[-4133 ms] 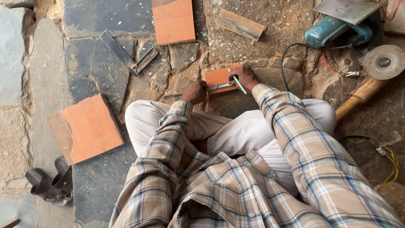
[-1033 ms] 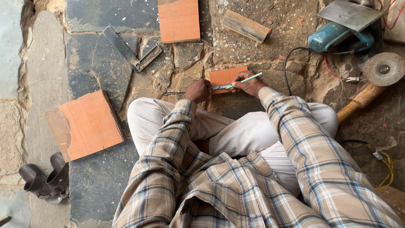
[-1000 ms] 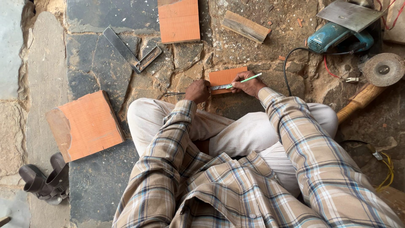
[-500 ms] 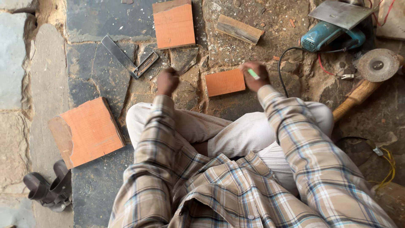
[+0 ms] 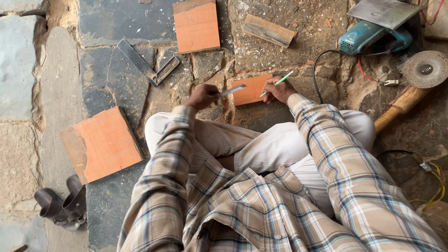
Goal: The person sits on the floor and measures a wooden board with a tape measure, marking lines with a pencil. They then cut the board along the marked lines with a handheld circular saw and continue measuring and marking the smaller cut pieces with the tape measure, pencil, and a try square.
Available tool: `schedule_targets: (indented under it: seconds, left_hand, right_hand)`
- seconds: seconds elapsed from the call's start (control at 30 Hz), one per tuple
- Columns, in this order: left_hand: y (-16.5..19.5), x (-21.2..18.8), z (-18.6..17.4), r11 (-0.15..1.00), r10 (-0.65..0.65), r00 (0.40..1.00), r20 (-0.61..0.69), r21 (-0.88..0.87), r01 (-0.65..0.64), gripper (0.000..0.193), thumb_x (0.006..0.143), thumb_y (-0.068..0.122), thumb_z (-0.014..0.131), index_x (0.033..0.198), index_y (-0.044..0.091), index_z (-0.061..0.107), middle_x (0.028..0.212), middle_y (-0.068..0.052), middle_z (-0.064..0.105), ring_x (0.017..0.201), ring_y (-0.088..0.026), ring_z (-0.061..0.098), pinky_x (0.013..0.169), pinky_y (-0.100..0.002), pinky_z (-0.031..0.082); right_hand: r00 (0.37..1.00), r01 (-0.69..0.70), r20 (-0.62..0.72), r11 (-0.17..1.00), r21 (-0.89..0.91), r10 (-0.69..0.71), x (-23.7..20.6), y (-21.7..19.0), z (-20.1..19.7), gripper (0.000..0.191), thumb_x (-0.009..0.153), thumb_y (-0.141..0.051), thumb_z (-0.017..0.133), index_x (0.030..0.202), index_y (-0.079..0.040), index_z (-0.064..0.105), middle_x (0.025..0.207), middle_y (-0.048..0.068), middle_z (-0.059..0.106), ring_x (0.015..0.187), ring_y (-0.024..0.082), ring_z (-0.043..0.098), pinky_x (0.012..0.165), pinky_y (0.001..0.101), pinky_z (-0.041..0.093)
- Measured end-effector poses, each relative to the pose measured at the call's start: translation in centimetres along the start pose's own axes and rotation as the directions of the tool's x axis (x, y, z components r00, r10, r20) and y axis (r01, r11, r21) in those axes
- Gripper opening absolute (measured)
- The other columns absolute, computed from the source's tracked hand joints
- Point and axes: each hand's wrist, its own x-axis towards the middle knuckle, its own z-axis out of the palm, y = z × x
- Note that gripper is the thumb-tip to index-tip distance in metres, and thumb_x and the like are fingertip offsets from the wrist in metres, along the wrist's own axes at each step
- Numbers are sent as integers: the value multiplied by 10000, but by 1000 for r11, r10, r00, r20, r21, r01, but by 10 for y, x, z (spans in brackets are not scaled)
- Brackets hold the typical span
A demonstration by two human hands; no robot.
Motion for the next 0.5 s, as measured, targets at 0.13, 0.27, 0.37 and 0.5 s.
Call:
schedule_targets:
  seconds: [0.13, 0.27, 0.37, 0.5]
  left_hand:
    - [6, 12, 24, 975, 220, 974, 45, 22, -221, 114, 849, 91, 700, 935, 58, 768, 842, -85, 770, 724, -172, 706, 661, -370, 570]
    - [2, 16, 32, 982, 182, 983, 27, 48, -183, 140, 872, 136, 673, 952, 71, 767, 830, -79, 755, 707, -190, 697, 651, -358, 547]
    - [1, 16, 28, 983, 182, 983, -41, -29, -183, 151, 862, 118, 650, 942, 65, 766, 799, -85, 759, 699, -179, 706, 647, -347, 559]
    - [5, 14, 24, 996, 78, 995, -62, -35, -80, 145, 850, 108, 651, 893, 67, 783, 766, -85, 759, 688, -176, 706, 649, -352, 557]
  right_hand:
    - [999, 20, -25, 999, -27, -20, 3, 6, 1, 224, 936, -160, 557, 856, 28, 650, 772, 159, 726, 635, 207, 726, 561, 326, 609]
    - [999, 31, -26, 998, -61, -32, 2, 6, 1, 236, 944, -169, 557, 859, 29, 653, 773, 167, 727, 632, 206, 721, 566, 316, 600]
    - [999, 23, -24, 996, -84, -25, 1, 3, 1, 250, 947, -179, 556, 856, 33, 654, 773, 167, 728, 642, 204, 731, 569, 318, 609]
    - [999, 39, -36, 999, -35, -40, 1, 2, 1, 251, 946, -188, 561, 865, 32, 650, 784, 166, 732, 651, 206, 731, 574, 321, 610]
